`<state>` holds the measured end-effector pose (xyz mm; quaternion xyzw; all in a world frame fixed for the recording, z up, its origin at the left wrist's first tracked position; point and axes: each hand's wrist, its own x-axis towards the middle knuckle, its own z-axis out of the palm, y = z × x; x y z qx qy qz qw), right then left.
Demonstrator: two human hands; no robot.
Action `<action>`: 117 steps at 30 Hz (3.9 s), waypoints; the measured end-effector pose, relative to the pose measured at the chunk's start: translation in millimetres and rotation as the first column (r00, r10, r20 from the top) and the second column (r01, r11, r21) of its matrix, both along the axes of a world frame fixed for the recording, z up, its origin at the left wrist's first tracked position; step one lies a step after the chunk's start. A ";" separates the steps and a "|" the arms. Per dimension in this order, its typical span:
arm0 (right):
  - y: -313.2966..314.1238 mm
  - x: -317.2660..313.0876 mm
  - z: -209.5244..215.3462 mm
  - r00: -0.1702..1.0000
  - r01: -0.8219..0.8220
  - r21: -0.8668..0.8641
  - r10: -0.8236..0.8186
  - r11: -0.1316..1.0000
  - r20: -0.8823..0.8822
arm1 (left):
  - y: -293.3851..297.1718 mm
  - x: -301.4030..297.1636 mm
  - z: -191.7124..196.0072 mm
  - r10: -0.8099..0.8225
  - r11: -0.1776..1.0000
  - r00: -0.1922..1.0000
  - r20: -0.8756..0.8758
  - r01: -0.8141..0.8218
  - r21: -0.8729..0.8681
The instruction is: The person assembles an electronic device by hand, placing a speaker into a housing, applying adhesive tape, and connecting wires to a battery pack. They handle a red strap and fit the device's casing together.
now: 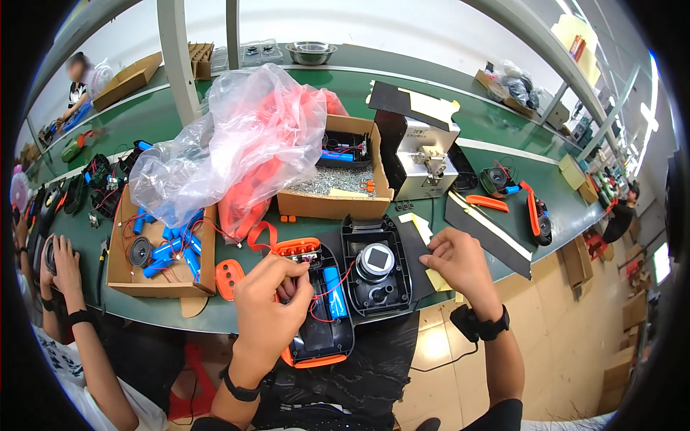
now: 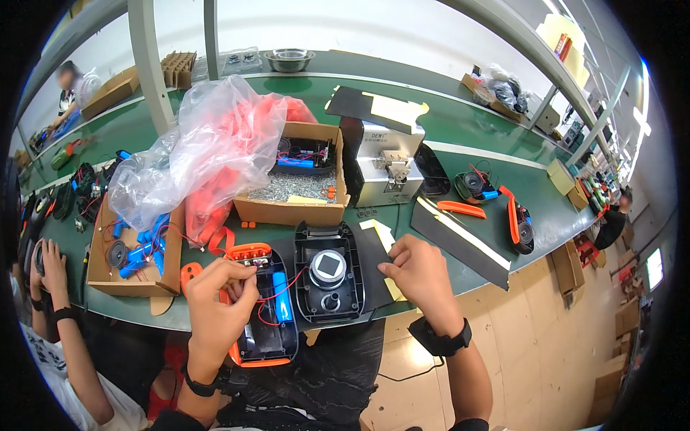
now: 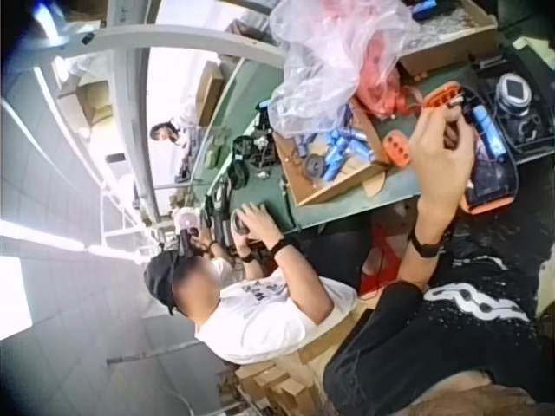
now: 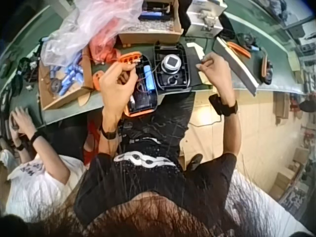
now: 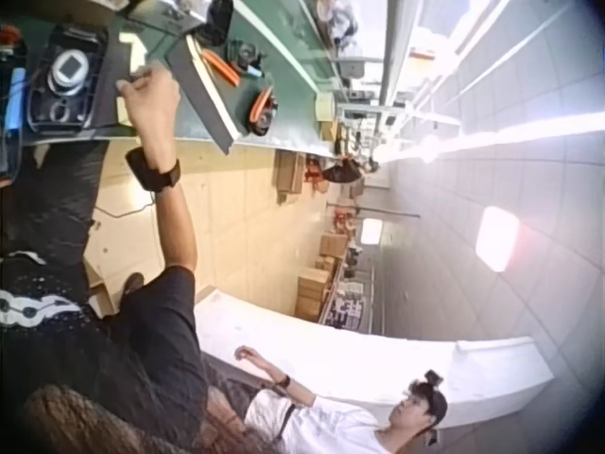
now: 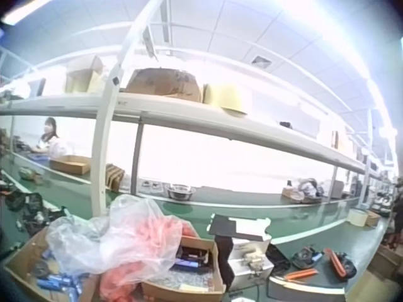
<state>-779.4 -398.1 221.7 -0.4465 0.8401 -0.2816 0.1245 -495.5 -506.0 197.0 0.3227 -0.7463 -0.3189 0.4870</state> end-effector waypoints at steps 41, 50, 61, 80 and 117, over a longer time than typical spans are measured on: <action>13.7 -32.3 -8.8 0.801 -0.578 -0.288 0.462 0.764 -0.381 | -6.9 0.3 -1.4 -0.117 0.992 0.990 0.077 0.120 -0.048; 18.5 -20.9 2.0 0.690 -0.663 -0.075 0.569 0.745 -0.448 | -4.9 -1.3 1.7 -0.092 0.995 0.994 0.059 0.095 -0.044; 16.6 -17.2 -5.0 0.616 -0.677 0.035 0.593 0.735 -0.518 | -4.3 -2.5 2.3 -0.085 0.996 0.995 0.046 0.086 -0.022; -28.0 83.8 34.4 0.785 -0.507 -0.569 0.620 0.648 0.007 | 7.2 6.0 12.5 0.067 0.997 0.988 0.142 -0.062 -0.042; 18.5 122.0 -26.0 0.915 -0.387 -0.499 0.253 0.775 -0.315 | -26.0 13.6 31.6 -0.301 0.949 0.885 0.355 0.314 0.022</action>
